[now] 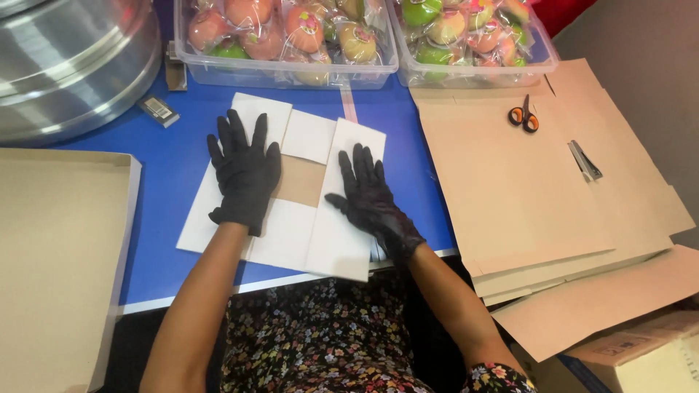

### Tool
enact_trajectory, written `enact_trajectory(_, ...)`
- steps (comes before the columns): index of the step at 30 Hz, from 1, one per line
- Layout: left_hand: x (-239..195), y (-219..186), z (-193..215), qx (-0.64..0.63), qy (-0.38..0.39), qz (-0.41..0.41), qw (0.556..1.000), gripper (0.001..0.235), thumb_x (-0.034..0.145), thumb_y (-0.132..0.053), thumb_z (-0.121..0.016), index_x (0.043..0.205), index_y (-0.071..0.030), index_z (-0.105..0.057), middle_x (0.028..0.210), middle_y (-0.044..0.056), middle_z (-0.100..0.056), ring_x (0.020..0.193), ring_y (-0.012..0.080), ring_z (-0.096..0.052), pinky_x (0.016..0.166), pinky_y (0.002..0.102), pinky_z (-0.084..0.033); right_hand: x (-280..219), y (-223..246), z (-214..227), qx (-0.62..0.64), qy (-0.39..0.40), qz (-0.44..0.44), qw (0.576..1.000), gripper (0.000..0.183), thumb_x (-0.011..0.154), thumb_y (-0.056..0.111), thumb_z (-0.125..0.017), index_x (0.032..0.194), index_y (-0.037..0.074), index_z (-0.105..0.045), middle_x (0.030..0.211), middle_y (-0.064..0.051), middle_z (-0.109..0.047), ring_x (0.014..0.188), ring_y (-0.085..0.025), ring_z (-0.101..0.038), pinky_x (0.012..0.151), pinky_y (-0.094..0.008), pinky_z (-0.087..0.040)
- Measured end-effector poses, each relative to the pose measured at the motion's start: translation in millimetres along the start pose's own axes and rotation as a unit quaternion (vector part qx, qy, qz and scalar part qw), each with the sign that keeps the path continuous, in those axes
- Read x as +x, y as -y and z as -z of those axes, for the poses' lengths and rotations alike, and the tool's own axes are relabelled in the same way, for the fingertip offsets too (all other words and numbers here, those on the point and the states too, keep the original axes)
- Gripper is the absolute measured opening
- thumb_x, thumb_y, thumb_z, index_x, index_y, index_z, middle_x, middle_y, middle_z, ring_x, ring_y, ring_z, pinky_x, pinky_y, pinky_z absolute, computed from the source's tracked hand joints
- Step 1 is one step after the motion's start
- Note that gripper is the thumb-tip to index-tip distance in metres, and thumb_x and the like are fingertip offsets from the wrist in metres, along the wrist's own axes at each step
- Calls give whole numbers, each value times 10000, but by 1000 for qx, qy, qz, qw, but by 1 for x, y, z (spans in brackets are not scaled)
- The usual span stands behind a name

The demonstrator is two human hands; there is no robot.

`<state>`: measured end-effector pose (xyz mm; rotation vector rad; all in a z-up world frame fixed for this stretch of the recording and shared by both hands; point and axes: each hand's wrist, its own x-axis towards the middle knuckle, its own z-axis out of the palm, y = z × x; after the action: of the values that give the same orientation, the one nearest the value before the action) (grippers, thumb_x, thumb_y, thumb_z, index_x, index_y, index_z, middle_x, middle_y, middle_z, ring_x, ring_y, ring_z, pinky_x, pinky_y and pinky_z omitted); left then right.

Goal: Assembling a cardboard pastry box by folding the sides and stapling the corners together.

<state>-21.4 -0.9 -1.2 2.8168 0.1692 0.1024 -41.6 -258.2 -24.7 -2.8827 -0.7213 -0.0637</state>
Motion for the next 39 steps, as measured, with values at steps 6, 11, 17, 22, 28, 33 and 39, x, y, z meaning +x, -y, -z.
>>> enact_trajectory(6,-9,21,-2,122,-93,18,988,546,1092,-561,-370,1621,-433,-334,1620,117,-393,1447,323,-423,1092,472,-392,68,-45,-5,17,36,30,999,802,1036,643,-427,1669,250,-130,1721,-162,-112,1580,-369,-113,1282,-519,-92)
enact_trajectory(11,24,38,-12,148,-110,-49,982,550,1096,-607,-348,1527,-327,-547,1613,100,-429,1506,300,-367,1223,575,-227,122,-60,4,13,81,85,993,645,1089,589,-325,1661,349,-151,1732,-11,-124,1593,-213,-95,1295,-404,-56)
enact_trajectory(17,31,13,-12,79,-23,-103,991,594,1087,-581,-268,1646,-381,-233,1734,21,-202,1588,233,-176,1258,659,4,111,-40,16,16,73,102,992,717,1076,587,-391,1667,253,-158,1731,-86,-126,1595,-251,-84,1307,-424,-34)
enact_trajectory(22,33,9,-15,75,-18,-84,994,605,1115,-572,-217,1665,-319,-210,1742,32,-174,1590,244,-162,1261,646,15,67,-1,21,49,94,148,983,782,1037,620,-438,1657,216,-185,1723,-120,-149,1592,-294,-102,1311,-457,-49)
enact_trajectory(28,35,13,-15,60,-24,-90,994,613,1114,-583,-220,1670,-327,-192,1744,48,-169,1593,253,-153,1260,647,39,6,31,21,43,96,219,970,819,1004,620,-489,1653,218,-189,1724,-149,-115,1584,-344,-103,1300,-504,-97)
enact_trajectory(33,36,15,-17,57,-2,-77,995,625,1102,-578,-211,1667,-316,-161,1747,1,-118,1591,227,-133,1270,624,54,15,26,58,214,98,233,944,734,1009,408,-625,1619,158,-303,1692,-205,-224,1557,-390,-186,1294,-502,-193)
enact_trajectory(39,34,14,-16,88,-30,-102,990,624,1117,-529,-177,1675,-252,-190,1746,50,-160,1592,267,-176,1272,652,-23,105,-72,39,148,55,131,979,681,1086,448,-436,1671,219,-173,1743,-30,-147,1607,-223,-109,1322,-421,-46)
